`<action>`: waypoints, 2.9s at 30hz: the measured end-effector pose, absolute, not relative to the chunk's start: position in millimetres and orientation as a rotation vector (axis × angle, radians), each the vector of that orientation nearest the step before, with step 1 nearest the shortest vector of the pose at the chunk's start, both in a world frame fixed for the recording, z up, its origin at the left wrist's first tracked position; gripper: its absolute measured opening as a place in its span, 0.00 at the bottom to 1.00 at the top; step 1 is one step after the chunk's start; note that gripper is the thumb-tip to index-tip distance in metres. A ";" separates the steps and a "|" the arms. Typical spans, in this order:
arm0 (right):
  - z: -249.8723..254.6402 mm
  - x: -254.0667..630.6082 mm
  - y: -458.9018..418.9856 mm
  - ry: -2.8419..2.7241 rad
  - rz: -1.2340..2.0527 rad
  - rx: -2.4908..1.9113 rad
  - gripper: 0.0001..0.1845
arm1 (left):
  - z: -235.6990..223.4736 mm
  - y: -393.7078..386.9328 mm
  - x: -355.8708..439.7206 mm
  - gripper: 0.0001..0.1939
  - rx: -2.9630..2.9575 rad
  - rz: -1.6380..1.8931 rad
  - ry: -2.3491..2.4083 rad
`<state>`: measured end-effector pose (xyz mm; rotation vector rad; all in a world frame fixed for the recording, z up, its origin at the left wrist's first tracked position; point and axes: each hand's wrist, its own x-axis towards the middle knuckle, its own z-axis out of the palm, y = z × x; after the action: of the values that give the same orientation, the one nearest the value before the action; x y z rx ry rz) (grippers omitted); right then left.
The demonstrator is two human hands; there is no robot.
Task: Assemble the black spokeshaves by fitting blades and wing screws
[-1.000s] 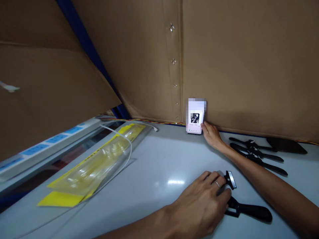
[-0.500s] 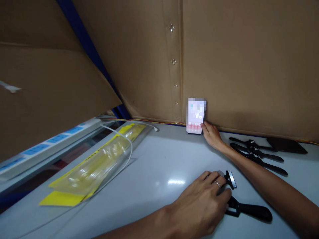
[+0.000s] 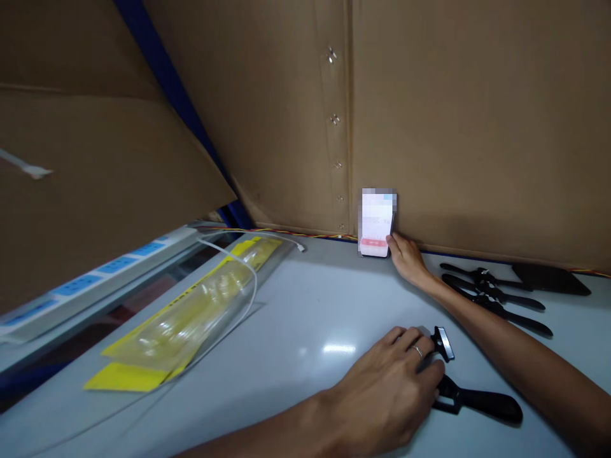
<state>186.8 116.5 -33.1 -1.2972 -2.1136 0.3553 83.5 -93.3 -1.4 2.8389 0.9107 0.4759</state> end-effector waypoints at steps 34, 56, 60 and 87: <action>10.6 348.0 -55.6 -2.609 0.687 -1.061 0.12 | 2.1 -89.6 68.9 0.13 2.634 0.495 0.794; 16.5 333.1 -65.5 -2.609 0.388 -0.890 0.14 | -8.4 -96.8 74.1 0.21 2.706 0.614 0.808; 16.9 344.6 -56.7 -2.494 0.374 -1.096 0.15 | -0.6 -93.8 73.2 0.18 2.661 0.635 0.777; 23.7 334.0 -48.9 -1.867 1.253 -1.081 0.10 | -20.8 -85.8 60.4 0.13 2.693 0.680 0.800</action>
<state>334.0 -48.9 23.7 -1.0812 -1.8665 1.2532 60.4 -85.8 -20.8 2.6925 0.7998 0.6802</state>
